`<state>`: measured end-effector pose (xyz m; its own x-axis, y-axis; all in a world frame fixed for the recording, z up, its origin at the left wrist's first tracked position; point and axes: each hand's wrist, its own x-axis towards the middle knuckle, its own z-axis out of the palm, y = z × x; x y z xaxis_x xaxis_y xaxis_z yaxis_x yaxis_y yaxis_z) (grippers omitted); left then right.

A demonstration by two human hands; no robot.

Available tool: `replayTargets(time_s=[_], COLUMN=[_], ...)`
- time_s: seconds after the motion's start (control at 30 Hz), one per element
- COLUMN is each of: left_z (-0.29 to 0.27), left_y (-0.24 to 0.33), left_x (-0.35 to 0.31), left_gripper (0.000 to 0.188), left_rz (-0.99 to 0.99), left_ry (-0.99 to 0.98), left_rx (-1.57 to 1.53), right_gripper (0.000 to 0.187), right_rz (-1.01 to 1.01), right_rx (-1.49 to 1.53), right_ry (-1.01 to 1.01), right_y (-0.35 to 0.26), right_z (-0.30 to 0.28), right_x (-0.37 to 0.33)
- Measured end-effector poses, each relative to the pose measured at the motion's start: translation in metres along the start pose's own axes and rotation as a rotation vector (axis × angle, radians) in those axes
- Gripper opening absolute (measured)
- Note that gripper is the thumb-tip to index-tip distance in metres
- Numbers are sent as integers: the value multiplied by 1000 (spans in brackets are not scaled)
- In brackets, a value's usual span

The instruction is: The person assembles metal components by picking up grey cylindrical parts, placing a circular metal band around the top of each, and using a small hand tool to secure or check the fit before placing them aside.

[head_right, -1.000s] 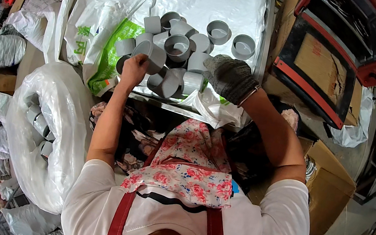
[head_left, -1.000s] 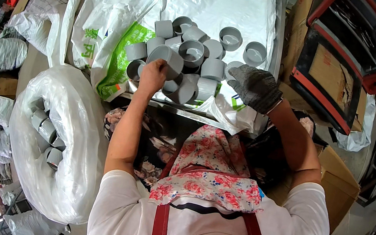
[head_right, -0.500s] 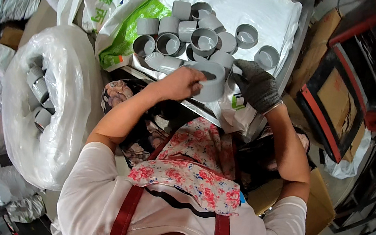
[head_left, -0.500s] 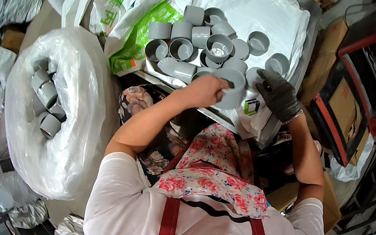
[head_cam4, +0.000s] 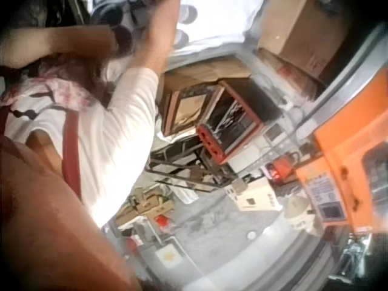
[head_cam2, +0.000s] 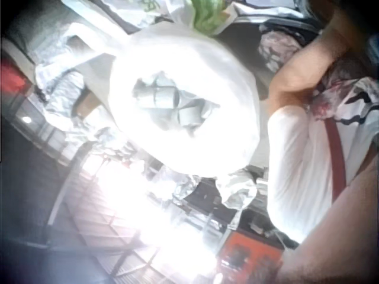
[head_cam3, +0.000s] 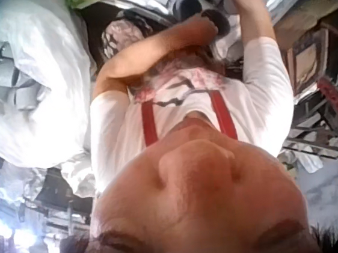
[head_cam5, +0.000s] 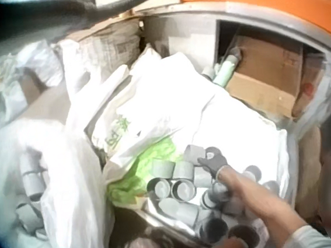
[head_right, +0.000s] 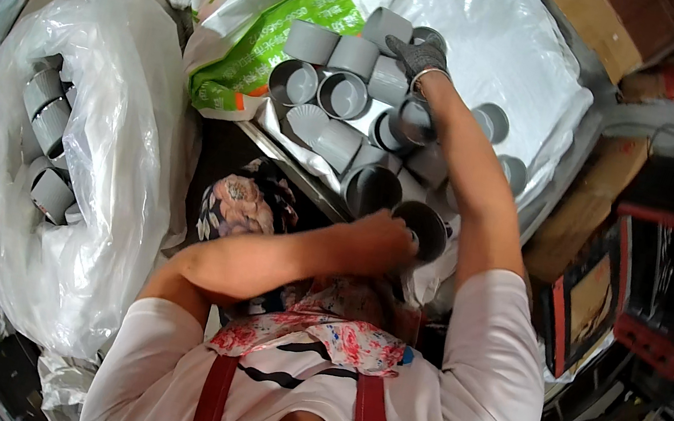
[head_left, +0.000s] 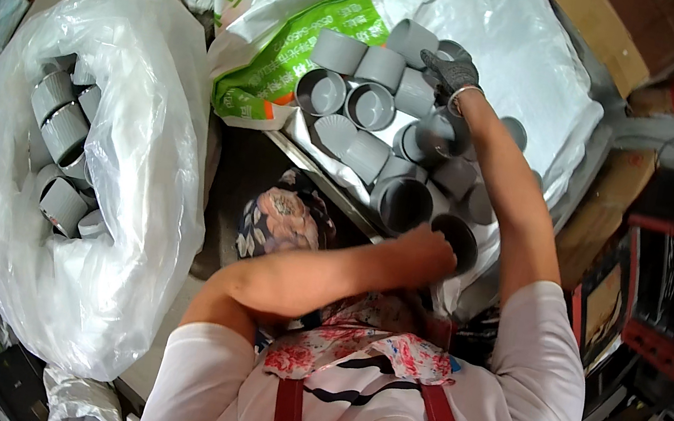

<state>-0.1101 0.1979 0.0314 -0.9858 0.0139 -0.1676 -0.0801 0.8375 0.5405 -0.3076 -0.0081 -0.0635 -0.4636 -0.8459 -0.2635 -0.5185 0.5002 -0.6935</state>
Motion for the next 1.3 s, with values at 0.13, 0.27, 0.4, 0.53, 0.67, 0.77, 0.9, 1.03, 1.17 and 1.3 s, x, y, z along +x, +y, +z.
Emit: replayTargets(time_s=[0.13,0.27,0.4,0.53,0.67,0.77,0.9,1.03,1.17,1.3], left_z=[1,-15,-6,-15,-16,-8,2,-14,-10,0], left_y=[1,1,-7,-6,-5,1,2,2,9,4], left_x=[-10,-19,-23,-20,-18,-11,-6,-18,-9,-9], left_gripper=[11,13,13,12,11,11,10,8,7,7], left_rz=[-12,-40,-75,-85,-62,-33,32,72,132,99], left_ry=[15,6,98,82,59,101,77,-19,-9,0], left_rx=[-76,-166,-139,-46,-41,-20,-83,-71,-15,-7], right_gripper=[71,58,60,64,26,30,17,24,31,38], right_rz=[160,226,201,62,238,-262,-859,-60,-739,-791], right_rx=[-313,-327,-302,-283,483,3,-714,106,-87,-464], right_ry=[98,25,56,-26,-223,-252,-168,-687,-428,-565], right_y=[19,52,31,10,35,79,108,59,80,-12], right_z=[75,91,102,58,25,-14,-63,-43,44,40], right_x=[81,126,101,67,47,37,10,-62,-120,-182])
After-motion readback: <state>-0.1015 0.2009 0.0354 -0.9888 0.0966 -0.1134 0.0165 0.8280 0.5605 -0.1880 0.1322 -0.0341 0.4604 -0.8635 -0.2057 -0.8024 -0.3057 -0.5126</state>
